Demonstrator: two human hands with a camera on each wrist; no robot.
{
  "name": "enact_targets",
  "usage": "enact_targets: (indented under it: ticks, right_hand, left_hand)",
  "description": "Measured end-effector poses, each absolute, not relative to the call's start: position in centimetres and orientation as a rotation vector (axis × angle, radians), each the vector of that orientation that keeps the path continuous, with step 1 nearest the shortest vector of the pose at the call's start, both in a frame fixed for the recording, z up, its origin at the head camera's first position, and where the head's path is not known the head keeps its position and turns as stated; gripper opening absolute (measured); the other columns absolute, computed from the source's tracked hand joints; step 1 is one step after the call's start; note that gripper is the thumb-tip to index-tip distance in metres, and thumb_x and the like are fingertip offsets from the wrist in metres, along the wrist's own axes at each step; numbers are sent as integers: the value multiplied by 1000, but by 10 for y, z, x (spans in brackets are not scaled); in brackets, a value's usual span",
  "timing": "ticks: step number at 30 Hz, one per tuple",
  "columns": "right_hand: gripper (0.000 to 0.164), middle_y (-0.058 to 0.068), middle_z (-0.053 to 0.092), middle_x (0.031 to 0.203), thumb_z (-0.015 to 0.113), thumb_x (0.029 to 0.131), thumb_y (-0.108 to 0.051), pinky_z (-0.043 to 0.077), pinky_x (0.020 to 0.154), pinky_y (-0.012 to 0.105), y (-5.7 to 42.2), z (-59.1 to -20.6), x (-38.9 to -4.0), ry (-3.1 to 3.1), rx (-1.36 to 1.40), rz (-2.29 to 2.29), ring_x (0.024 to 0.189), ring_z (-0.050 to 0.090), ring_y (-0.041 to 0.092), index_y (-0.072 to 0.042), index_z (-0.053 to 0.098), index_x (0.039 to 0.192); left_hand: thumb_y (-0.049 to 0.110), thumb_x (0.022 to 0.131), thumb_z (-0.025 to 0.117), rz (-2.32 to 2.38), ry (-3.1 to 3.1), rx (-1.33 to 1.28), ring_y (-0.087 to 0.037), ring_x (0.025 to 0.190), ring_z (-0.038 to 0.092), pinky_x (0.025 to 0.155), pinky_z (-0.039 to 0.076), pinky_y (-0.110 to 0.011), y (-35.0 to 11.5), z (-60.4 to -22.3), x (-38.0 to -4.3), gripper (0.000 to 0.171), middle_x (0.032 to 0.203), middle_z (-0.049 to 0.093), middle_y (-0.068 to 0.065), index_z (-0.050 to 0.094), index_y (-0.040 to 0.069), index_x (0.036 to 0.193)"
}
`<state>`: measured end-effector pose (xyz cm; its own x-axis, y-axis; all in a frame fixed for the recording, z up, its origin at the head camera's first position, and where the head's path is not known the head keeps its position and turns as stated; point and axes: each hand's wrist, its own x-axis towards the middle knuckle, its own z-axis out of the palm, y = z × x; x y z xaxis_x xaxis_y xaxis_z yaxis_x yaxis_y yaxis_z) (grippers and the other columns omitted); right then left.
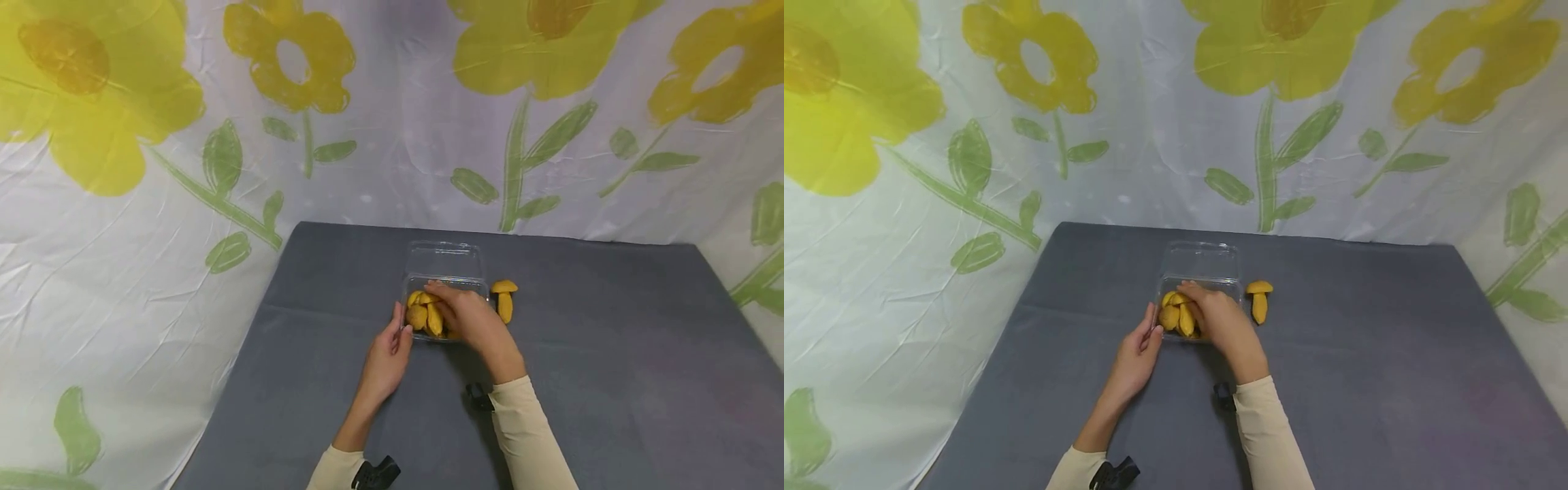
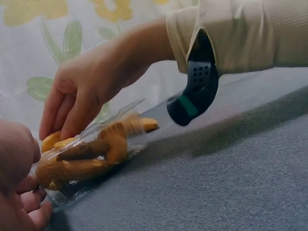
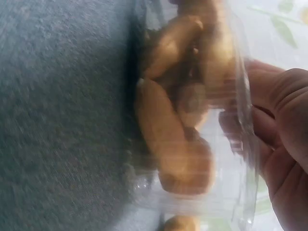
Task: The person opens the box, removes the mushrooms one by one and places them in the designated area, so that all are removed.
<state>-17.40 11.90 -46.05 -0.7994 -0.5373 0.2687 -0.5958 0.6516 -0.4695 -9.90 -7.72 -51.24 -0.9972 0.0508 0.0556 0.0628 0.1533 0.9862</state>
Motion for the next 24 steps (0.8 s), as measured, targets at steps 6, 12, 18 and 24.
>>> enact_targets:
  ticks: [6, 12, 18, 24]
  right_hand:
    - [36, 10, 67, 143, 65, 106, -9, 60, 97, 50, 118, -463, -173, -2760, 894, 867, 119, 71, 33, -10, 68, 142]
    - [35, 11, 70, 138, 65, 107, -12, 61, 94, 48, 116, -465, -175, -2759, 900, 866, 112, 74, 31, -10, 69, 142]
    - [34, 11, 77, 123, 67, 106, -11, 62, 75, 38, 117, -467, -176, -2756, 850, 835, 79, 73, 19, -11, 70, 140]
    - [35, 11, 79, 115, 67, 106, -10, 56, 65, 32, 118, -466, -175, -2744, 782, 824, 65, 64, 11, -13, 70, 140]
  left_hand:
    - [20, 114, 53, -2014, -2396, -117, -19, 151, 38, 117, 42, -39, -77, -512, -97, 63, 171, 29, -7, 23, 3, 166]
    - [21, 114, 53, -2024, -2377, -84, -20, 153, 36, 118, 40, -40, -81, -514, -97, 63, 170, 30, -7, 24, 3, 166]
    - [19, 113, 53, -2039, -2340, -118, -25, 153, 35, 118, 39, -40, -81, -512, -96, 63, 170, 30, -12, 24, -1, 165]
    - [17, 113, 53, -2038, -2326, -137, -26, 153, 36, 117, 39, -40, -79, -513, -98, 62, 169, 30, -14, 24, -3, 164]
